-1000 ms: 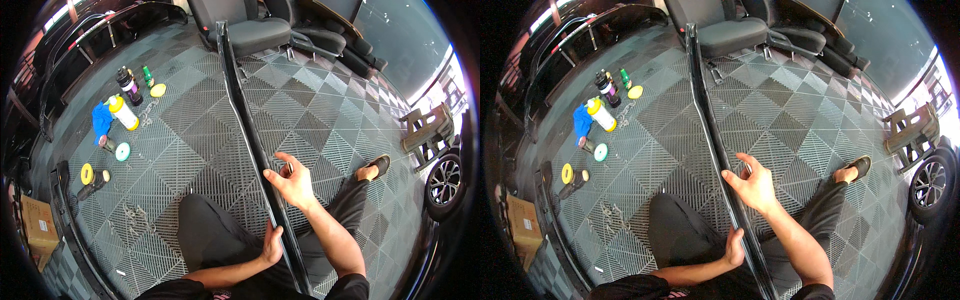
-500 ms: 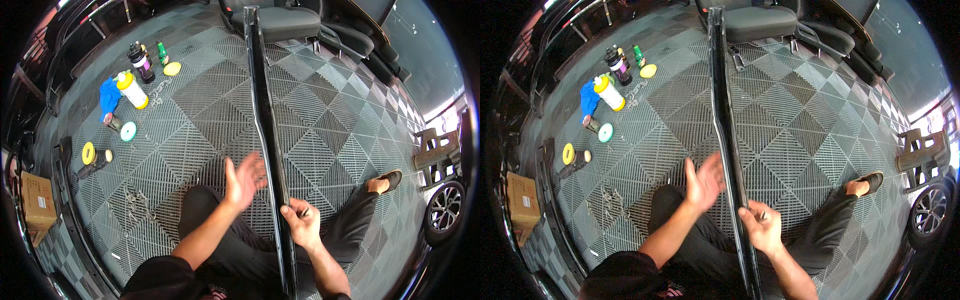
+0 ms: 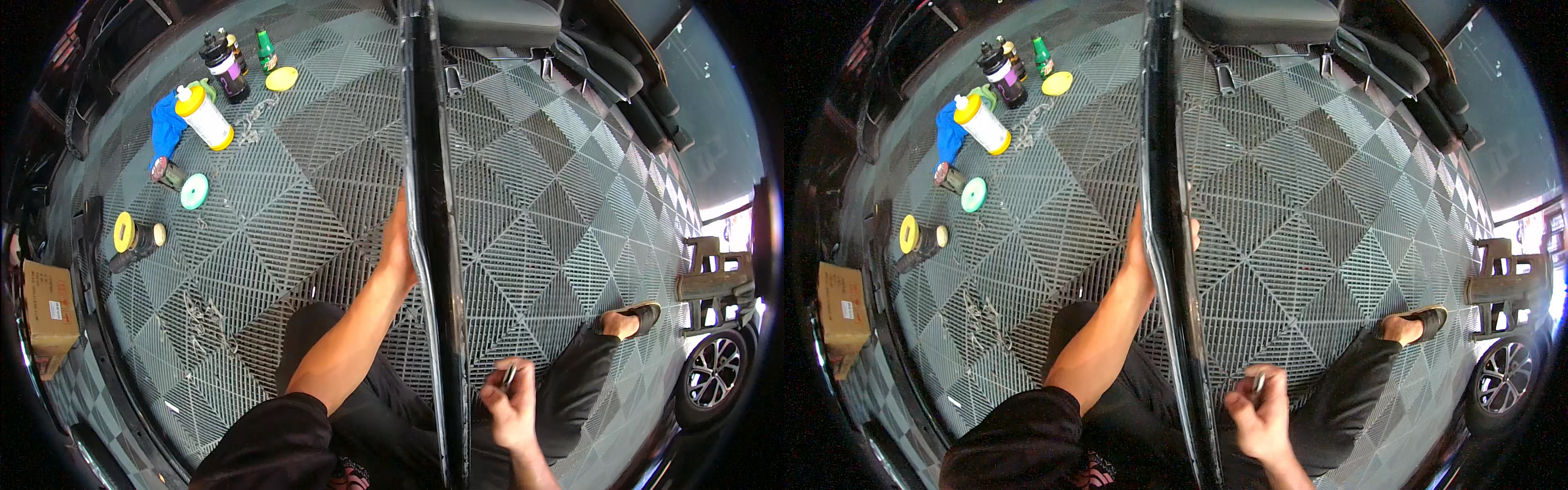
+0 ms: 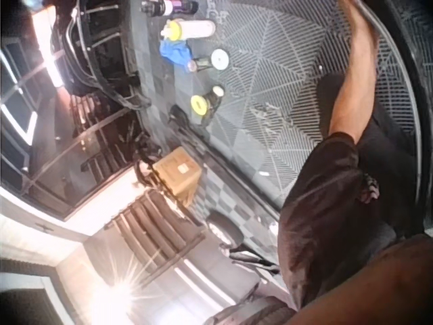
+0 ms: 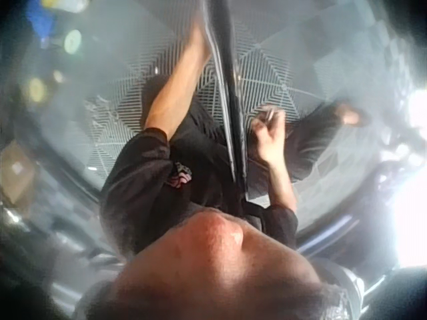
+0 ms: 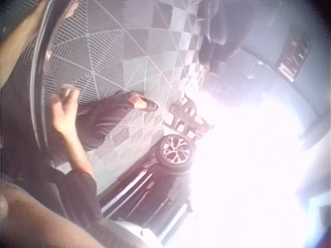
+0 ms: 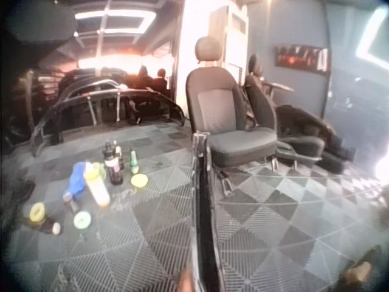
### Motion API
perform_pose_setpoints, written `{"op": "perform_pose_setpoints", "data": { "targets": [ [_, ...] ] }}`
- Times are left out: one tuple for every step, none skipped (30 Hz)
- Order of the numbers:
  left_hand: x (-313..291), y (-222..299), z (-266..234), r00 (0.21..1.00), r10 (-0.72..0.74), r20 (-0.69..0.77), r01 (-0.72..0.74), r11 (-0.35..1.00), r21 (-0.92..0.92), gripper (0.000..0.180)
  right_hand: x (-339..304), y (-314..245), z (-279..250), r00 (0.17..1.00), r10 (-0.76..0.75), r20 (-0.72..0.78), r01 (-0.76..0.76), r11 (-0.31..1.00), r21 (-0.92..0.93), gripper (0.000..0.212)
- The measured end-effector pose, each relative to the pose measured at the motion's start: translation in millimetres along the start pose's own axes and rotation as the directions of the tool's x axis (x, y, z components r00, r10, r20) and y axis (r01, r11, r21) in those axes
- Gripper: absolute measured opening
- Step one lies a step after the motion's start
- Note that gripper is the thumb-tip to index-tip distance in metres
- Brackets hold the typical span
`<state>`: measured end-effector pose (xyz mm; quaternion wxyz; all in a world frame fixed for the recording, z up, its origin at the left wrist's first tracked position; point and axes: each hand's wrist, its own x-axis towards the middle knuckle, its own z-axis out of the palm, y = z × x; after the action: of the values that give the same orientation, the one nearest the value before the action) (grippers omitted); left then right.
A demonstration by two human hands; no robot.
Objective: The person sits on the floor and uses a utility knife to trim excess material along the edge of a long black car part. They hold the part with one hand and carefully scrape and cut along its length with the other.
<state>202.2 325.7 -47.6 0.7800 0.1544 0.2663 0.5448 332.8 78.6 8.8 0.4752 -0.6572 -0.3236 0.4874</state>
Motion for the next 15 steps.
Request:
{"op": "perform_pose_setpoints", "data": {
  "targets": [
    [0.4, 2.3, -8.5, 0.999, -0.031, 0.03, 0.031, 0.999, 0.021, 0.048, 8.0, -2.3, -7.3, 0.999, -0.039, 0.014, 0.04, 0.995, -0.09, 0.026],
    [1.7, 5.1, -7.8, 0.995, -0.076, 0.069, 0.074, 0.997, 0.037, 0.05, 16.3, -6.7, -17.2, 0.999, -0.038, 0.0, 0.038, 0.992, -0.124, 0.021],
    [0.1, 4.0, -1.6, 0.997, -0.073, 0.007, 0.072, 0.995, 0.074, 0.052, 23.1, -11.8, -27.7, 0.997, -0.076, 0.026, 0.08, 0.966, -0.246, 0.02],
    [-0.4, 6.0, -0.6, 0.997, -0.076, 0.019, 0.075, 0.996, 0.057, 0.052, 28.8, -20.2, -32.6, 0.991, -0.115, 0.062, 0.129, 0.925, -0.357, 0.019],
    [-1.2, 5.0, -1.8, 0.996, -0.083, 0.033, 0.081, 0.996, 0.043, 0.051, 34.2, -35.5, -24.7, 0.978, -0.194, 0.076, 0.208, 0.917, -0.341, 0.022],
    [-1.4, 3.4, -3.6, 0.995, -0.09, 0.047, 0.088, 0.996, 0.029, 0.05, 42.8, -50.6, -15.9, 0.958, -0.272, 0.087, 0.285, 0.902, -0.324, 0.026],
    [3.6, -2.3, -12.4, 0.983, -0.097, 0.154, 0.111, 0.99, -0.086, 0.047, 54.8, -60.3, -17.9, 0.881, -0.422, 0.215, 0.469, 0.719, -0.513, 0.037],
    [5.9, -7.9, -18.0, 0.986, -0.072, 0.153, 0.084, 0.993, -0.077, 0.046, 63.6, -74.0, -15.3, 0.862, -0.428, 0.27, 0.49, 0.571, -0.658, 0.038],
    [6.7, -12.7, -22.5, 0.987, -0.046, 0.152, 0.057, 0.996, -0.067, 0.045, 72.7, -84.0, -9.9, 0.863, -0.415, 0.287, 0.488, 0.543, -0.683, 0.038],
    [8.1, -13.5, -21.3, 0.984, -0.051, 0.169, 0.066, 0.995, -0.081, 0.044, 80.6, -94.1, -4.5, 0.865, -0.404, 0.298, 0.483, 0.506, -0.715, 0.038],
    [9.1, -14.1, -20.4, 0.981, -0.056, 0.186, 0.074, 0.993, -0.093, 0.044, 87.3, -102.3, 0.9, 0.871, -0.386, 0.303, 0.474, 0.501, -0.724, 0.037],
    [10.0, -14.2, -19.5, 0.977, -0.06, 0.203, 0.082, 0.991, -0.104, 0.043, 93.9, -106.1, 3.0, 0.853, -0.412, 0.319, 0.503, 0.493, -0.71, 0.037],
    [7.1, -6.0, -10.0, 0.972, -0.08, 0.221, 0.106, 0.988, -0.11, 0.044, 99.8, -108.3, 4.2, 0.835, -0.438, 0.334, 0.532, 0.484, -0.695, 0.038],
    [6.1, -1.3, -5.0, 0.966, -0.1, 0.239, 0.13, 0.985, -0.116, 0.045, 105.3, -109.6, 5.7, 0.815, -0.463, 0.35, 0.561, 0.475, -0.678, 0.038],
    [8.6, -2.9, -7.4, 0.963, -0.175, 0.204, 0.207, 0.967, -0.147, 0.05, 111.0, -109.0, 7.8, 0.767, -0.536, 0.354, 0.62, 0.474, -0.625, 0.037]
  ]
}}
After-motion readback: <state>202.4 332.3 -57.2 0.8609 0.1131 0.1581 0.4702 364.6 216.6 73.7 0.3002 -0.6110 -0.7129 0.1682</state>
